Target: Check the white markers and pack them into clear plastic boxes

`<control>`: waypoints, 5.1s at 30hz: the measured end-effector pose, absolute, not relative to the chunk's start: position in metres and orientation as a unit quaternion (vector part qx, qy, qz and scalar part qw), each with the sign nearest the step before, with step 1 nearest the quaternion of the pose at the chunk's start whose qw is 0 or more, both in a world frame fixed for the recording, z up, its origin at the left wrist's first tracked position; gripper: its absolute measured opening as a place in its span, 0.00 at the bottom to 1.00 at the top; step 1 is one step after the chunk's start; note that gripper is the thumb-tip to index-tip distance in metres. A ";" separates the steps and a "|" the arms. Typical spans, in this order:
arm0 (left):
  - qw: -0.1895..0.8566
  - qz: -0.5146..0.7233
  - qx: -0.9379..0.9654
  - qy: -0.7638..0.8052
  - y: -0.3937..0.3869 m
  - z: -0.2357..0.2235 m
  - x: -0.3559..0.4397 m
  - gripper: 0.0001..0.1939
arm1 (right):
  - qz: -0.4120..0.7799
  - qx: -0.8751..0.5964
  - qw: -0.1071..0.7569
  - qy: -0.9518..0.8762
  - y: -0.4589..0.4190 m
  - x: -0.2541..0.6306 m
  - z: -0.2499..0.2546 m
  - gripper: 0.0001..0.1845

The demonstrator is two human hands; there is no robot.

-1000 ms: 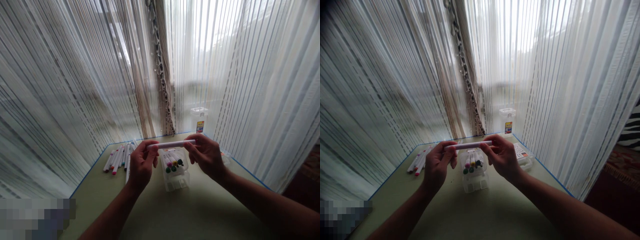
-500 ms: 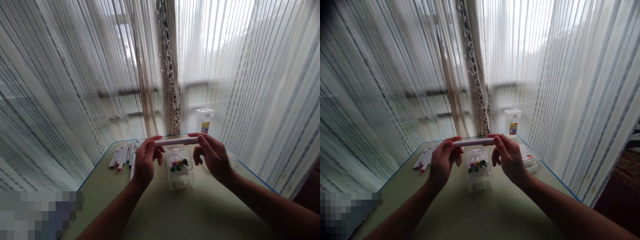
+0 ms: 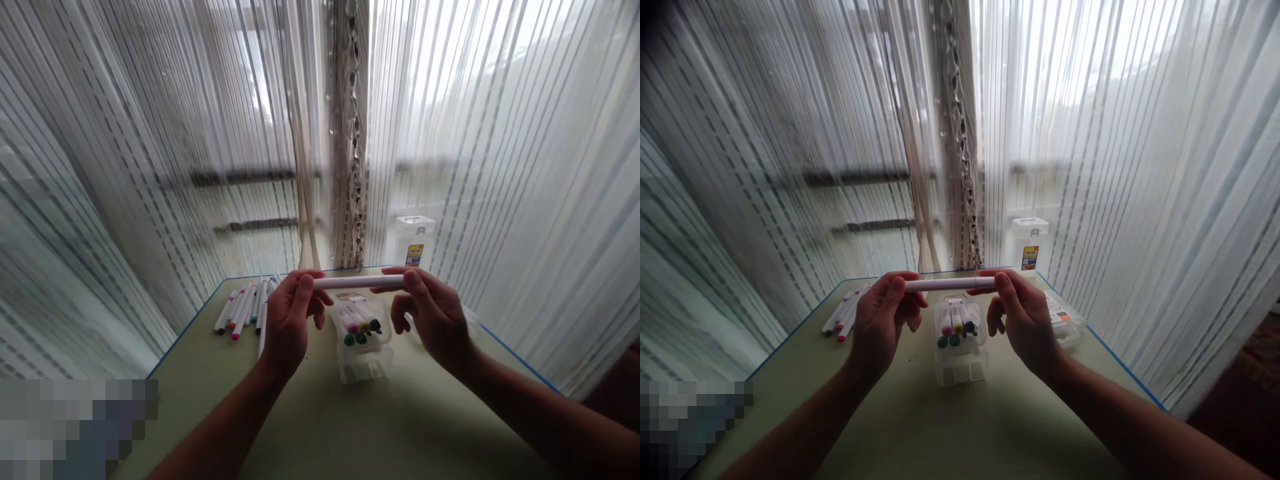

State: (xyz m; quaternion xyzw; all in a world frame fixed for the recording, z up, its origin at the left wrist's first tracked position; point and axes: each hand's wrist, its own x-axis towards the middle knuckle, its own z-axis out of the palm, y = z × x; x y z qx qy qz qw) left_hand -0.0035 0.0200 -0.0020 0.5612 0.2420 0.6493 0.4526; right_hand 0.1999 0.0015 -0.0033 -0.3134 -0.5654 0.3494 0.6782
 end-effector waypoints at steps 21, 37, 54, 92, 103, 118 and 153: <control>0.388 0.647 0.589 0.288 0.022 0.000 -0.003 0.16 | 0.291 -0.316 0.658 -0.618 0.005 0.201 -0.006 0.16; 0.401 0.638 0.599 0.270 0.023 -0.003 -0.004 0.14 | 0.257 -0.328 0.670 -0.614 0.003 0.201 -0.004 0.16; 0.447 0.629 0.582 0.256 0.021 -0.002 -0.003 0.18 | 0.332 -0.308 0.694 -0.559 0.006 0.201 -0.002 0.15; 0.426 0.609 0.599 0.297 0.021 0.000 -0.004 0.15 | 0.334 -0.319 0.687 -0.561 0.006 0.202 -0.002 0.17; 0.455 0.620 0.582 0.266 0.023 -0.003 -0.005 0.15 | 0.321 -0.316 0.680 -0.578 0.005 0.203 -0.004 0.16; 0.434 0.601 0.603 0.294 0.020 0.001 -0.004 0.15 | 0.329 -0.337 0.683 -0.559 0.004 0.202 0.000 0.20; 0.459 0.613 0.580 0.278 0.020 0.001 -0.004 0.15 | 0.317 -0.349 0.664 -0.580 0.003 0.203 -0.001 0.18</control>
